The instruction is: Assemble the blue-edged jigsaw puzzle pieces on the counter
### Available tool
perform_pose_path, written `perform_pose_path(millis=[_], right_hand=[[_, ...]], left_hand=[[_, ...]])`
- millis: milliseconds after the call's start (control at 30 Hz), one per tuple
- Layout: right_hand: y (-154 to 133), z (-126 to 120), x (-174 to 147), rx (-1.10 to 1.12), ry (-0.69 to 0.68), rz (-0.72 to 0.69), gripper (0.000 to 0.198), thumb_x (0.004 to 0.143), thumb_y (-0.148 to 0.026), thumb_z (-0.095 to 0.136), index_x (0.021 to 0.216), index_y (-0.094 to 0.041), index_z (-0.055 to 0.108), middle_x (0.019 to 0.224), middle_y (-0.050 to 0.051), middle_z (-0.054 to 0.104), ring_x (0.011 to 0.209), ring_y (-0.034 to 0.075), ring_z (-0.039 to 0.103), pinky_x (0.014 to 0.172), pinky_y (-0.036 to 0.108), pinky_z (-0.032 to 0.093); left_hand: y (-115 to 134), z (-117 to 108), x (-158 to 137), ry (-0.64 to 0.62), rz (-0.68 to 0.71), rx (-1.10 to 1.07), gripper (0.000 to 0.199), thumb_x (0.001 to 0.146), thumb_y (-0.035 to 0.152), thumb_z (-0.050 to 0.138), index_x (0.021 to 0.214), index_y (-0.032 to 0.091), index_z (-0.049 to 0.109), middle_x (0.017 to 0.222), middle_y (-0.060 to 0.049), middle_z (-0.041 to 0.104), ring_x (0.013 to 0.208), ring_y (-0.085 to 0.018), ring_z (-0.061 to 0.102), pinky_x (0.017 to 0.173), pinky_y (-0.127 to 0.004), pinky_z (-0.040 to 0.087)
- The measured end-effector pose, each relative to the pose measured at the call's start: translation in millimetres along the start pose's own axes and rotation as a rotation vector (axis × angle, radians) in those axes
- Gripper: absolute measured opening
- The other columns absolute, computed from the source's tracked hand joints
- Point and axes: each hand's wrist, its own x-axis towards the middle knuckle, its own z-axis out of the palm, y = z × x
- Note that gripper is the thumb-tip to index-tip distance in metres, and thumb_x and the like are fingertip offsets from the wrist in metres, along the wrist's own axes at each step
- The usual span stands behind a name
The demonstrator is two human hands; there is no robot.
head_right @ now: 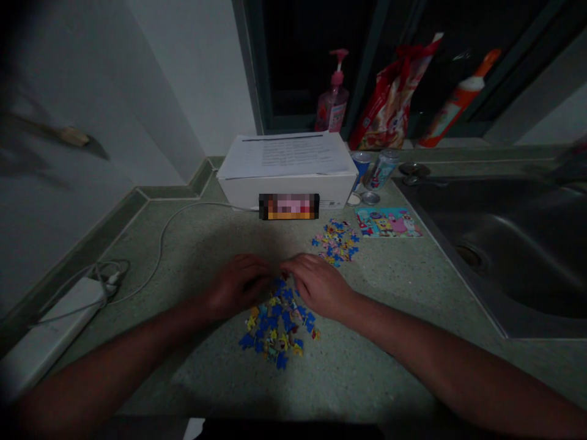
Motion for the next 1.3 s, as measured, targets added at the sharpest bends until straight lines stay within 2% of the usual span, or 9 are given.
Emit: perform_pose_path(millis=[67, 200, 300, 433, 667, 900, 1067, 1167, 1300], right_hand=[[0, -1, 0, -0.004, -0.001, -0.007, 0.046, 0.100, -0.007, 0.048, 0.135, -0.025, 0.072, 0.120, 0.010, 0.082, 0.111, 0.026, 0.077, 0.097, 0.048, 0.063], [0, -2, 1, 0.014, -0.020, -0.048, 0.045, 0.098, -0.006, 0.047, 0.131, -0.023, 0.072, 0.118, 0.009, 0.082, 0.109, 0.025, 0.077, 0.096, 0.046, 0.064], [-1, -3, 2, 0.024, -0.032, -0.058, 0.046, 0.099, -0.008, 0.047, 0.133, -0.025, 0.073, 0.119, 0.009, 0.082, 0.110, 0.025, 0.077, 0.095, 0.045, 0.064], [-1, -3, 2, 0.027, -0.038, -0.050, 0.045, 0.101, -0.010, 0.046, 0.134, -0.027, 0.073, 0.121, 0.008, 0.082, 0.112, 0.025, 0.077, 0.097, 0.047, 0.064], [0, -3, 0, 0.021, -0.030, -0.084, 0.041, 0.104, -0.010, 0.047, 0.133, -0.024, 0.072, 0.122, 0.010, 0.082, 0.115, 0.026, 0.076, 0.099, 0.047, 0.064], [1, -3, 0, -0.002, -0.045, -0.101, 0.040, 0.103, -0.010, 0.049, 0.132, -0.022, 0.073, 0.121, 0.011, 0.082, 0.115, 0.026, 0.075, 0.100, 0.048, 0.063], [2, -2, -1, 0.000, -0.037, -0.104, 0.037, 0.102, -0.010, 0.050, 0.129, -0.020, 0.074, 0.120, 0.012, 0.082, 0.115, 0.027, 0.075, 0.099, 0.049, 0.062], [3, -2, -2, -0.001, -0.036, -0.104, 0.037, 0.102, -0.011, 0.051, 0.129, -0.020, 0.074, 0.120, 0.012, 0.082, 0.114, 0.027, 0.075, 0.099, 0.048, 0.062], [4, -1, -2, -0.010, -0.041, -0.118, 0.038, 0.102, -0.012, 0.050, 0.129, -0.022, 0.074, 0.121, 0.010, 0.082, 0.116, 0.026, 0.075, 0.101, 0.047, 0.061]], left_hand=[[0, -2, 0, 0.037, -0.073, 0.013, 0.021, 0.109, 0.030, 0.058, 0.101, 0.024, 0.077, 0.096, -0.008, 0.078, 0.092, -0.025, 0.070, 0.088, -0.044, 0.057], [3, -7, -1, 0.055, -0.156, 0.037, 0.037, 0.113, 0.036, 0.052, 0.081, 0.022, 0.067, 0.078, -0.003, 0.063, 0.077, -0.021, 0.061, 0.076, -0.038, 0.052], [5, -9, -1, 0.067, -0.161, 0.050, 0.043, 0.114, 0.035, 0.049, 0.074, 0.022, 0.061, 0.072, -0.002, 0.056, 0.072, -0.020, 0.056, 0.072, -0.037, 0.047], [2, -11, -2, 0.045, -0.184, 0.058, 0.046, 0.114, 0.038, 0.051, 0.071, 0.023, 0.058, 0.070, -0.001, 0.054, 0.069, -0.019, 0.053, 0.070, -0.036, 0.044], [-3, -16, -3, -0.046, -0.099, 0.152, 0.043, 0.113, 0.036, 0.053, 0.073, 0.023, 0.062, 0.070, -0.002, 0.056, 0.071, -0.020, 0.055, 0.071, -0.036, 0.045], [3, -19, -3, -0.195, -0.025, 0.158, 0.034, 0.112, 0.038, 0.059, 0.085, 0.020, 0.070, 0.082, -0.003, 0.066, 0.084, -0.021, 0.062, 0.081, -0.035, 0.048], [15, -29, -4, -0.214, 0.074, 0.093, 0.021, 0.112, 0.033, 0.062, 0.103, 0.021, 0.076, 0.094, -0.004, 0.075, 0.089, -0.021, 0.067, 0.083, -0.036, 0.050], [21, -32, -6, -0.217, 0.134, 0.076, 0.023, 0.114, 0.031, 0.061, 0.101, 0.021, 0.076, 0.093, -0.003, 0.075, 0.087, -0.020, 0.068, 0.083, -0.035, 0.050], [23, -26, -8, -0.157, 0.200, 0.078, 0.025, 0.114, 0.032, 0.060, 0.099, 0.020, 0.075, 0.091, -0.004, 0.074, 0.085, -0.019, 0.067, 0.082, -0.036, 0.052]])
